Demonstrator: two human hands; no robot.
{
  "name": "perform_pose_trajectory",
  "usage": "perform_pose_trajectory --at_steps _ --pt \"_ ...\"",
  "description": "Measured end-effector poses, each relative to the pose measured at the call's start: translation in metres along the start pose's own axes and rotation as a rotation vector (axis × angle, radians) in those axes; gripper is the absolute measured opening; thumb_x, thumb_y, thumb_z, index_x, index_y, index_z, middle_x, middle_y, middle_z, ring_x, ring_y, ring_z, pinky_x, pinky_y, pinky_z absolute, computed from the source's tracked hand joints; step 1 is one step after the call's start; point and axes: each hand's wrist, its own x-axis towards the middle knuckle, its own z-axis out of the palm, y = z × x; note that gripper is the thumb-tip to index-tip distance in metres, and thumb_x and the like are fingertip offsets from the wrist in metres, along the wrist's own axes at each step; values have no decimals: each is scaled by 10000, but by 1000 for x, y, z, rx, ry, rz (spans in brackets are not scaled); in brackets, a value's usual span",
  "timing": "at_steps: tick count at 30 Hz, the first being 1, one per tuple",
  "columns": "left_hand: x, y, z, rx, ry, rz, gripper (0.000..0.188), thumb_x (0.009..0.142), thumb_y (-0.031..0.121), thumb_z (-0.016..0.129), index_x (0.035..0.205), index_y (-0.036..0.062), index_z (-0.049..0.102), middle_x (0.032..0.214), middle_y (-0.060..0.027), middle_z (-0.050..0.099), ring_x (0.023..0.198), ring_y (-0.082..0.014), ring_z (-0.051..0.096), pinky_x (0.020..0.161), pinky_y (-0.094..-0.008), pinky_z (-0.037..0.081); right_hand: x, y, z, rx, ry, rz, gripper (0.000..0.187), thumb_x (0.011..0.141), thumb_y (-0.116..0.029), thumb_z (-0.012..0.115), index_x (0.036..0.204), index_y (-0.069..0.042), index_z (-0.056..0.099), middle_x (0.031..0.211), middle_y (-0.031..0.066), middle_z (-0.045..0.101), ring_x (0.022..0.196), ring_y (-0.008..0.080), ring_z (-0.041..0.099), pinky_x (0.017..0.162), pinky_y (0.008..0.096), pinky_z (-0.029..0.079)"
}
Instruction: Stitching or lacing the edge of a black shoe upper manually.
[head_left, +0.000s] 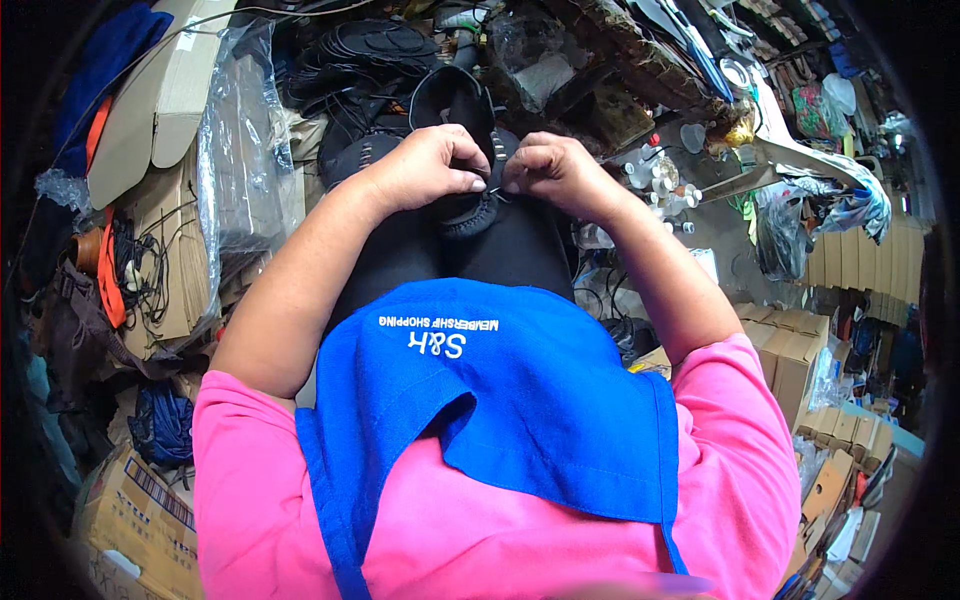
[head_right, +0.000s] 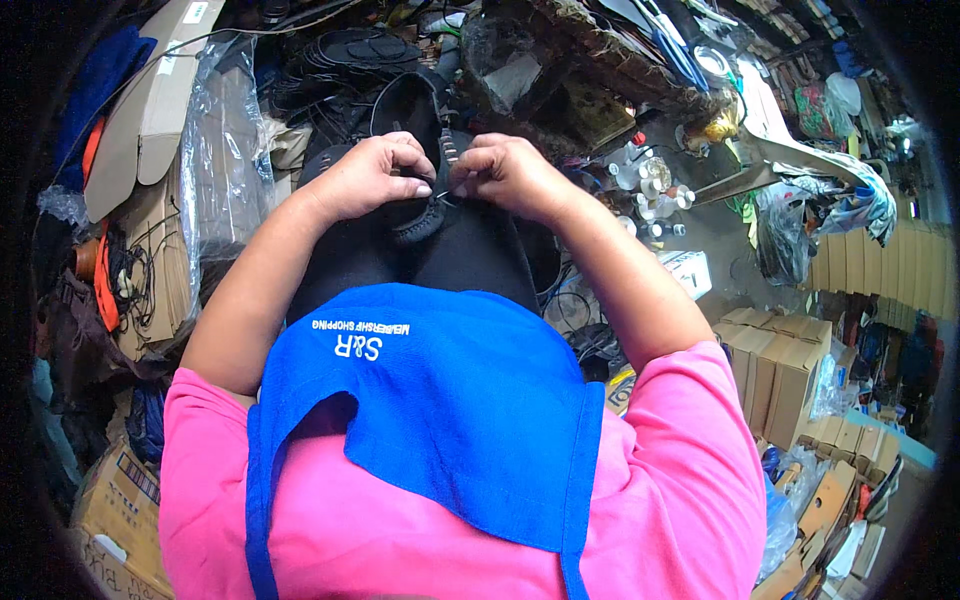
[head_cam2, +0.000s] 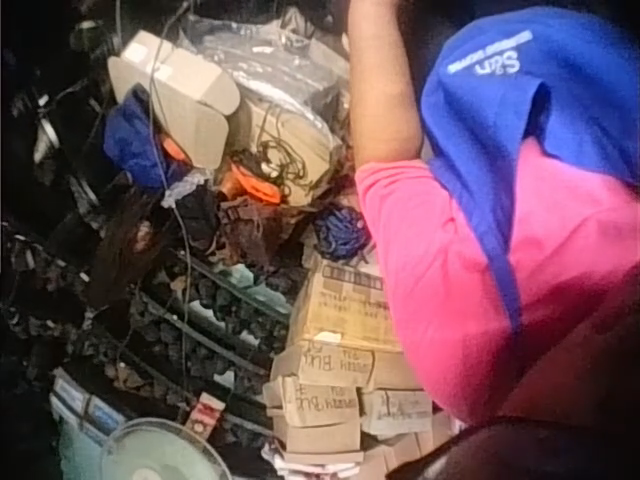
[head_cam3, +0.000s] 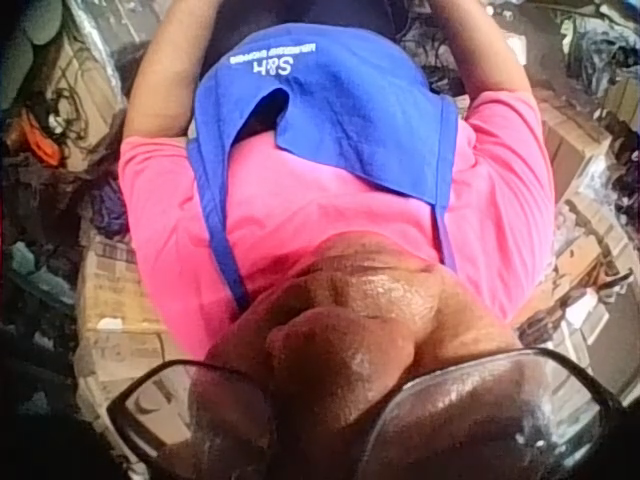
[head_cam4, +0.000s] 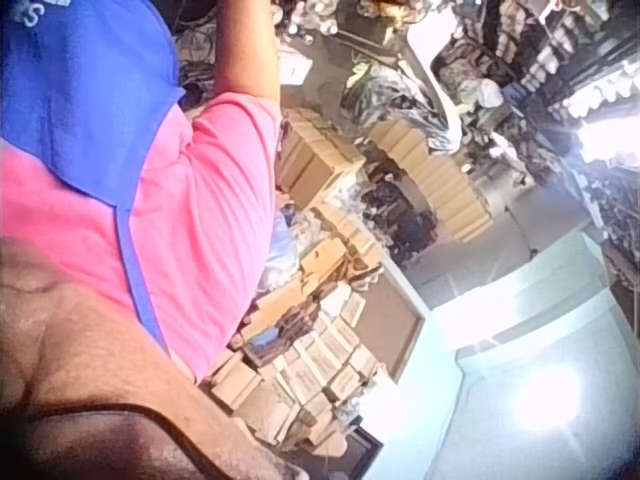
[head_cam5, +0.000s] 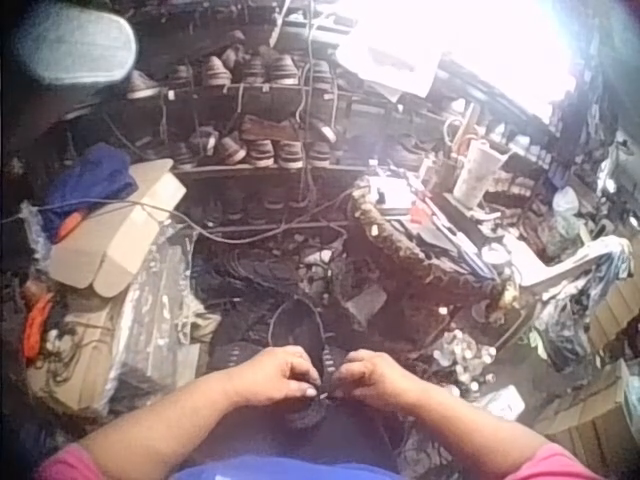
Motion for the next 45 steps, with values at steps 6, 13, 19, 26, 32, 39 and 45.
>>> perform_pose_trajectory --at_steps 6,13,19,26,32,39,45 --pt "1 -2 1 -94 -20 -24 181 758 84 708 931 30 693 869 -46 561 889 -175 544 828 -291 431 -10 2 13 15 99 17 135 731 -64 716 859 -90 684 807 70 622 781 205 621 691 326 497" --pt "-1 6 -6 40 -197 -27 320 787 60 632 1104 67 681 854 -72 528 867 -196 532 828 -299 432 -27 -10 20 -186 174 -60 154 749 -91 695 901 -117 685 819 91 612 756 289 607 683 379 493" --pt "0 16 -9 120 -317 -46 398 777 36 585 1169 72 647 886 -108 518 883 -240 539 836 -317 437 -24 -23 12 -388 54 -121 183 754 -55 645 916 -127 687 828 93 573 790 285 587 677 393 464" --pt "3 12 -7 241 -226 14 328 735 29 661 1060 70 683 919 -97 531 909 -251 551 824 -329 450 2 -65 5 -799 -202 -115 164 770 -116 565 871 -139 693 859 111 589 869 277 605 771 402 433" --pt "7 9 -3 218 -4 -12 285 653 58 767 927 90 699 996 -66 541 969 -239 564 855 -323 466 -8 -43 2 -479 -98 36 154 766 -120 633 907 -115 696 836 143 590 779 323 617 707 405 506" --pt "-11 24 19 333 297 -70 443 657 71 772 1071 98 616 1196 -122 495 1046 -345 573 885 -391 487 0 -29 24 -434 50 -13 231 751 -115 715 973 -57 689 798 105 620 772 235 632 705 346 511" --pt "-96 44 18 294 225 -188 325 825 149 640 1116 12 597 1123 -192 608 1025 -360 593 881 -408 475 -37 -36 -3 441 8 499 215 813 -198 709 933 -20 699 849 32 687 780 116 613 773 264 480"
